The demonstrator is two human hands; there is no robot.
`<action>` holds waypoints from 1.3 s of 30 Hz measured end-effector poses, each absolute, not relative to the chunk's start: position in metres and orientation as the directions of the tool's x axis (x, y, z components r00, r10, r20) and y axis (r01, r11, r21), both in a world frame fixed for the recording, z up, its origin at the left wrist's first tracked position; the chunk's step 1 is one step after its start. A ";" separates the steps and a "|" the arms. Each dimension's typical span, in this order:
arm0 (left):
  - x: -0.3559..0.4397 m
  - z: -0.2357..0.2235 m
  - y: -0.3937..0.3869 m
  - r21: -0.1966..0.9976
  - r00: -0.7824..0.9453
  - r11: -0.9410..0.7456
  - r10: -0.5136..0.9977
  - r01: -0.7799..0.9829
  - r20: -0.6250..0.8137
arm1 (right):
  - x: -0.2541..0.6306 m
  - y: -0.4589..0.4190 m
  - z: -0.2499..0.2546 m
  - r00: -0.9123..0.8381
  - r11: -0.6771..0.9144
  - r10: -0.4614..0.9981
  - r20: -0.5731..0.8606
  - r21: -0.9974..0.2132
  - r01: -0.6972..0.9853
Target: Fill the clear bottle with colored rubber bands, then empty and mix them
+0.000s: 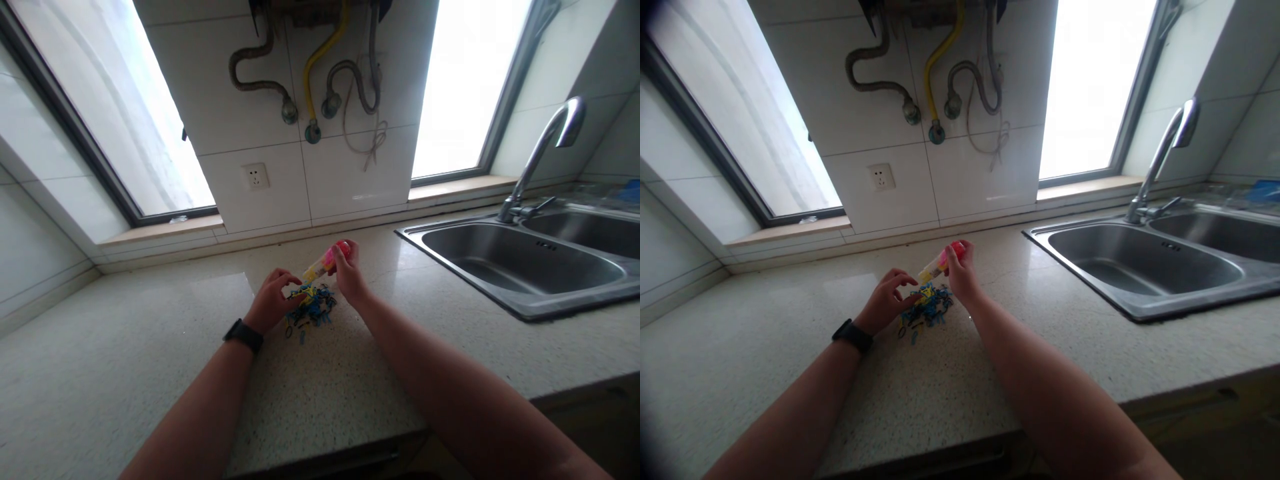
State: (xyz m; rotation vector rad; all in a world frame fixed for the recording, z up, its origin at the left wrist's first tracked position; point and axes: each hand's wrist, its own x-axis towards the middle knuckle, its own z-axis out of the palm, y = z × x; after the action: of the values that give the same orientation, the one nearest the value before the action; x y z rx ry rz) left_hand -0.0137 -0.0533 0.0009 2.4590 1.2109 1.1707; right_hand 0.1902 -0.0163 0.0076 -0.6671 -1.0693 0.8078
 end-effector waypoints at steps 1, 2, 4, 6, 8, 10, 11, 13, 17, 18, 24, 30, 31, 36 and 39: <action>-0.014 0.001 -0.054 0.450 0.367 -0.660 0.729 0.602 0.578 | 0.191 -0.018 0.008 0.253 0.570 0.816 0.520 -0.796 -0.203; -0.014 0.002 -0.054 0.450 0.371 -0.661 0.728 0.600 0.576 | 0.191 -0.021 0.009 0.251 0.598 0.794 0.554 -0.787 -0.151; -0.014 0.002 -0.054 0.449 0.381 -0.664 0.728 0.598 0.570 | 0.193 -0.028 0.011 0.247 0.654 0.736 0.630 -0.756 -0.021; -0.013 0.003 -0.054 0.447 0.391 -0.661 0.733 0.602 0.557 | 0.195 -0.036 0.014 0.194 0.691 0.690 0.698 -0.714 0.113; -0.012 0.004 -0.055 0.450 0.395 -0.652 0.743 0.611 0.540 | 0.196 -0.044 0.017 0.055 0.705 0.674 0.737 -0.664 0.250; -0.011 0.005 -0.055 0.453 0.403 -0.641 0.755 0.619 0.518 | 0.196 -0.050 0.020 -0.053 0.716 0.660 0.750 -0.605 0.350; -0.010 0.005 -0.055 0.452 0.407 -0.638 0.758 0.623 0.509 | 0.196 -0.051 0.020 -0.067 0.717 0.652 0.755 -0.586 0.378; -0.010 0.005 -0.054 0.444 0.411 -0.636 0.760 0.631 0.504 | 0.196 -0.052 0.021 -0.048 0.708 0.650 0.759 -0.581 0.403; -0.010 0.003 -0.053 0.437 0.397 -0.631 0.760 0.641 0.515 | 0.195 -0.049 0.020 -0.080 0.672 0.690 0.719 -0.596 0.440; -0.010 0.003 -0.053 0.438 0.396 -0.630 0.761 0.641 0.514 | 0.195 -0.048 0.019 -0.069 0.667 0.693 0.717 -0.603 0.438; -0.009 0.003 -0.054 0.442 0.403 -0.628 0.765 0.641 0.502 | 0.194 -0.047 0.019 0.001 0.674 0.690 0.724 -0.644 0.362; -0.008 0.005 -0.056 0.439 0.395 -0.619 0.771 0.651 0.500 | 0.193 -0.045 0.015 0.082 0.709 0.671 0.737 -0.671 0.217; -0.007 0.005 -0.056 0.442 0.391 -0.617 0.771 0.651 0.502 | 0.193 -0.045 0.014 0.096 0.705 0.676 0.731 -0.679 0.203; -0.007 0.002 -0.055 0.464 0.377 -0.606 0.782 0.646 0.497 | 0.191 -0.042 0.012 0.125 0.674 0.703 0.700 -0.712 0.196; -0.007 0.001 -0.055 0.480 0.368 -0.600 0.788 0.641 0.494 | 0.191 -0.043 0.013 0.149 0.668 0.708 0.690 -0.723 0.175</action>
State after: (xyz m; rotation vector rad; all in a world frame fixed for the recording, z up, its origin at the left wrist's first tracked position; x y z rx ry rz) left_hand -0.0069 -0.0550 0.0010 2.4205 1.2841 1.0497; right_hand 0.1906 -0.0428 0.0135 -0.8016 -1.4007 0.4486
